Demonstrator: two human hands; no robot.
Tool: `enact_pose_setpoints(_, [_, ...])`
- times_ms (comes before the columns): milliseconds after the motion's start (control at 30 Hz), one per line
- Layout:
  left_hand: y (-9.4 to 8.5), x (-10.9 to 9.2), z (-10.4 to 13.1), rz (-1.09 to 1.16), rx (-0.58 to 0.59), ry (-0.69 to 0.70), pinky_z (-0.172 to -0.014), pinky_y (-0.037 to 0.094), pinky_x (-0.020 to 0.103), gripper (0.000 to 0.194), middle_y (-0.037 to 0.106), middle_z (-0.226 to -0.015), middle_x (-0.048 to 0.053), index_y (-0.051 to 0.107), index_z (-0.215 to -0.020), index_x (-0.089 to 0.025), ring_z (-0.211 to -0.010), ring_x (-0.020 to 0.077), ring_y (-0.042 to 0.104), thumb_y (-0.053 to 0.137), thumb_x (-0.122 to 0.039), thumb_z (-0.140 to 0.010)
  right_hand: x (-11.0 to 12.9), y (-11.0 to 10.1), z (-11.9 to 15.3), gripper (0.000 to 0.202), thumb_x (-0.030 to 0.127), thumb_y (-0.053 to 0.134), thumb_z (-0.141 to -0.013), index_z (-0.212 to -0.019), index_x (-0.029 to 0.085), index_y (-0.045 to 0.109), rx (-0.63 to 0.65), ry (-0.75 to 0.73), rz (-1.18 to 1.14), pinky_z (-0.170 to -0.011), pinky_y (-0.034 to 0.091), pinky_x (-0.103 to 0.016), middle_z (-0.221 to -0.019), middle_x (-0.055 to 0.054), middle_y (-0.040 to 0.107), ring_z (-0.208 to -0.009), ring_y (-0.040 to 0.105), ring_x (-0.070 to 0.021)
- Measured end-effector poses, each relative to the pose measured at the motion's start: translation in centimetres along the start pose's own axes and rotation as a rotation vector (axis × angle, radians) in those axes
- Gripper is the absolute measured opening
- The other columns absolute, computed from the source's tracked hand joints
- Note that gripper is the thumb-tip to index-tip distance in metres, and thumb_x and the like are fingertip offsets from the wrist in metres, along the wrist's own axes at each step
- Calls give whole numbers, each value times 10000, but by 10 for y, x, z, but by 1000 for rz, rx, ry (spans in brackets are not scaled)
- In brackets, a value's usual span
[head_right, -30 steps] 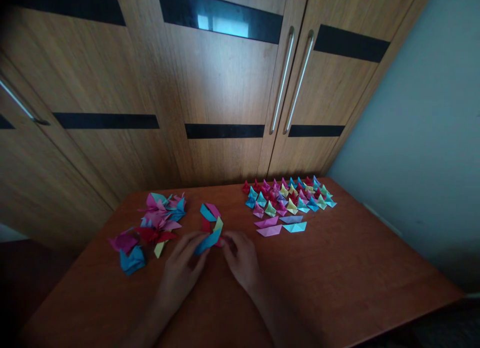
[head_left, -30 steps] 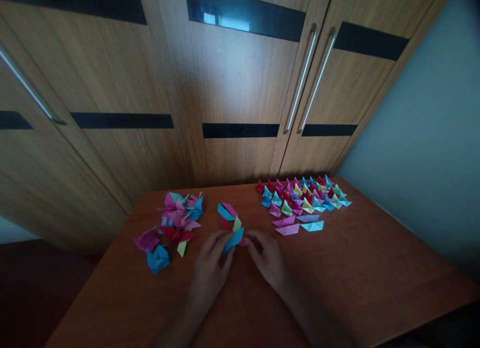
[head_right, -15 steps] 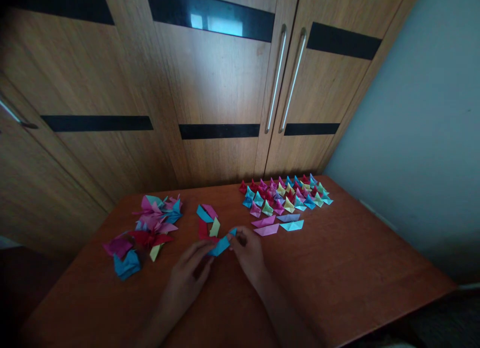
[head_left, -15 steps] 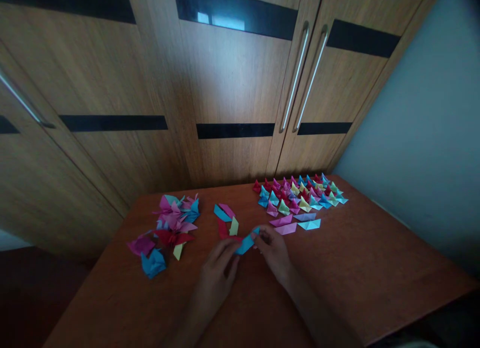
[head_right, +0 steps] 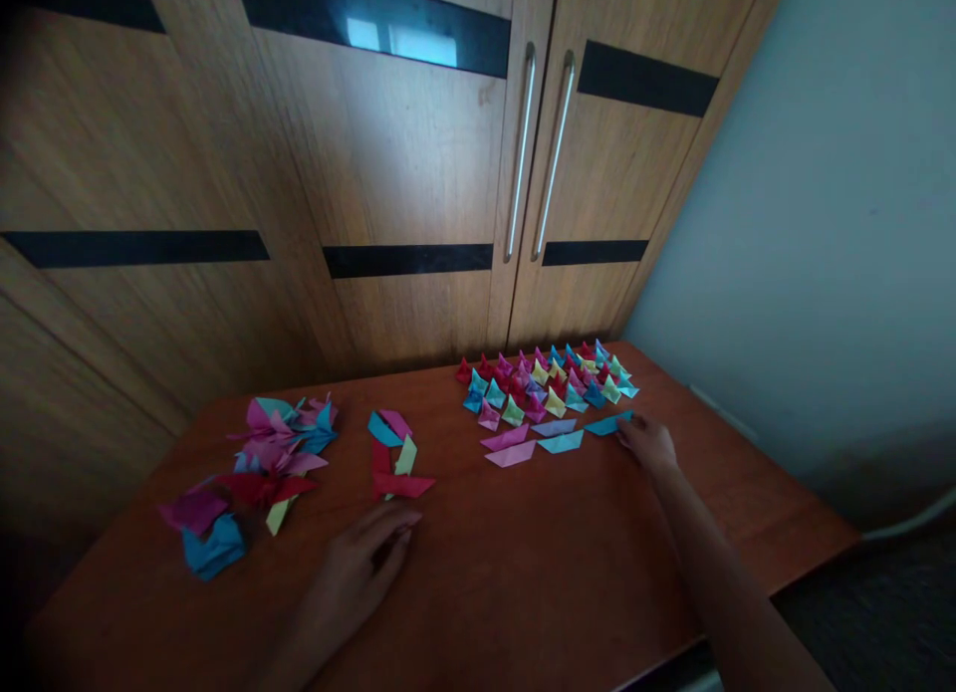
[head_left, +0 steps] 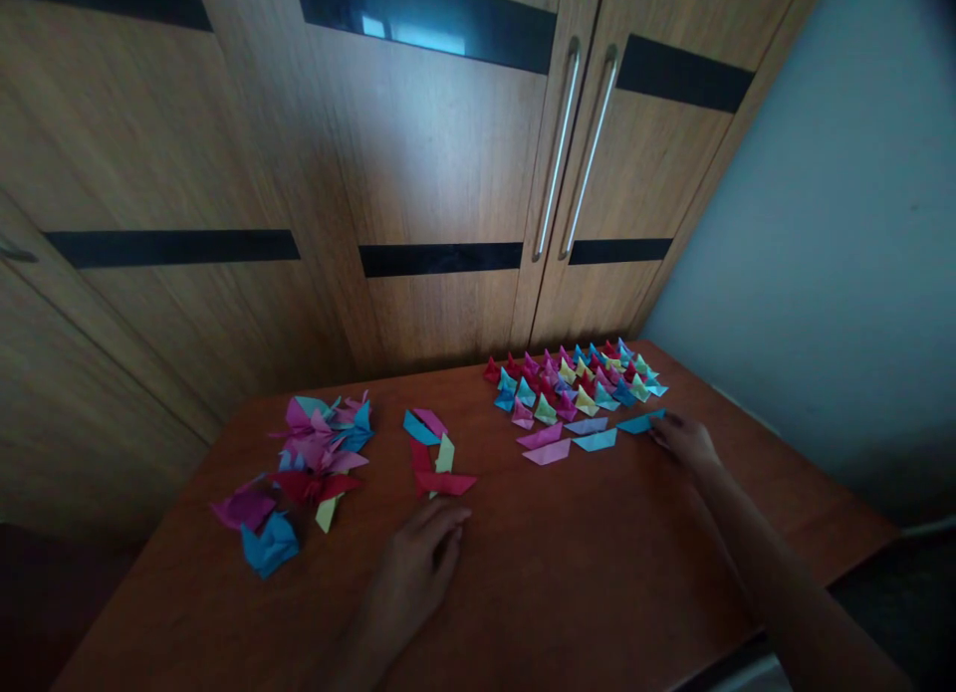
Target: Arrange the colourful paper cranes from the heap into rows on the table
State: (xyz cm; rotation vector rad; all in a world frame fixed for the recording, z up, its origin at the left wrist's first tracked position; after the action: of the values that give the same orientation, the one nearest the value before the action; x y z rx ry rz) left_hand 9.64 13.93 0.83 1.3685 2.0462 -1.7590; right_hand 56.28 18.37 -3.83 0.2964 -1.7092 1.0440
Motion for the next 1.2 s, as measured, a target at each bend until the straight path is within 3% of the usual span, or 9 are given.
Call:
enact_pose_setpoints(133, [0,1,1,8,5,-2,-858,529,289,247,667,-1052,41,632,-1033,-242,-955,167,647,461,-148,-882,-1,0,-14,213,350,616,-678,-751,158,670,-51,-47,298,-620,474,-342,-718,-117,669,-724,645,-274])
enact_pose_setpoints(333, [1,2,0,18,4,-1,-855,527,283,251,664,-1041,42,628,-1029,-239,-949,162,643,450,-138,-882,11,6,-15,358,386,529,-778,-979,128,673,-112,-165,565,-722,478,-431,-919,-208,658,-891,631,-349])
enact_pose_setpoints(433, [1,1,1,12,5,-8,-868,522,289,264,664,-1045,36,628,-1031,-245,-958,163,641,451,-127,-876,18,8,-5,380,334,417,-853,-1071,114,637,-113,-268,614,-793,475,-451,-1020,-218,635,-967,614,-335])
enact_pose_setpoints(533, [-1,0,1,15,2,-3,-859,526,288,269,664,-1047,39,631,-1030,-245,-958,166,642,454,-124,-868,22,20,10,345,260,382,-871,-1095,154,624,-24,-437,631,-905,454,-391,-1149,-158,611,-1062,585,-270])
enact_pose_setpoints(600, [-1,0,2,14,4,0,-857,526,289,269,663,-1053,42,632,-1033,-245,-960,170,642,460,-127,-864,24,32,23,347,266,372,-886,-1110,162,615,42,-588,670,-934,449,-376,-1191,-136,597,-1078,578,-253])
enact_pose_setpoints(700, [-2,1,2,16,11,-8,-875,520,297,273,660,-1069,44,628,-1049,-247,-977,171,639,456,-134,-868,23,41,36,390,295,332,-915,-1147,129,597,31,-741,758,-955,442,-409,-1212,-163,578,-1103,560,-270])
enact_pose_setpoints(967, [-9,-2,0,21,-22,-18,-843,540,303,250,674,-1024,38,660,-978,-247,-935,179,658,473,-141,-849,30,47,42,387,299,365,-910,-1157,116,600,-25,-687,816,-923,449,-462,-1219,-186,572,-1104,540,-302])
enact_pose_setpoints(1100, [-12,1,-1,13,-11,-35,-846,531,312,249,669,-1031,41,650,-992,-249,-942,184,650,456,-157,-865,57,41,56,377,281,397,-886,-1180,118,569,-57,-718,689,-973,412,-447,-1251,-173,545,-1137,512,-288])
enact_pose_setpoints(1200, [-20,13,-3,-37,-50,-77,-852,520,328,248,662,-1042,41,641,-1003,-248,-948,191,640,448,-166,-871,88,51,79,365,286,410,-887,-1197,151,550,-26,-725,547,-967,419,-420,-1208,-150,568,-1113,522,-271])
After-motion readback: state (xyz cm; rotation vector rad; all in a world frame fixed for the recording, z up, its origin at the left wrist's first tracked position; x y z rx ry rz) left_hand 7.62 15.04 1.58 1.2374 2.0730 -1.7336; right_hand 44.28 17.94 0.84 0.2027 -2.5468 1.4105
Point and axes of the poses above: each hand's wrist, its own z-axis away from the middle knuckle, its own y-axis out of the palm, x = y × z, the point moved 10 cm from there along -z, towards the middle knuckle
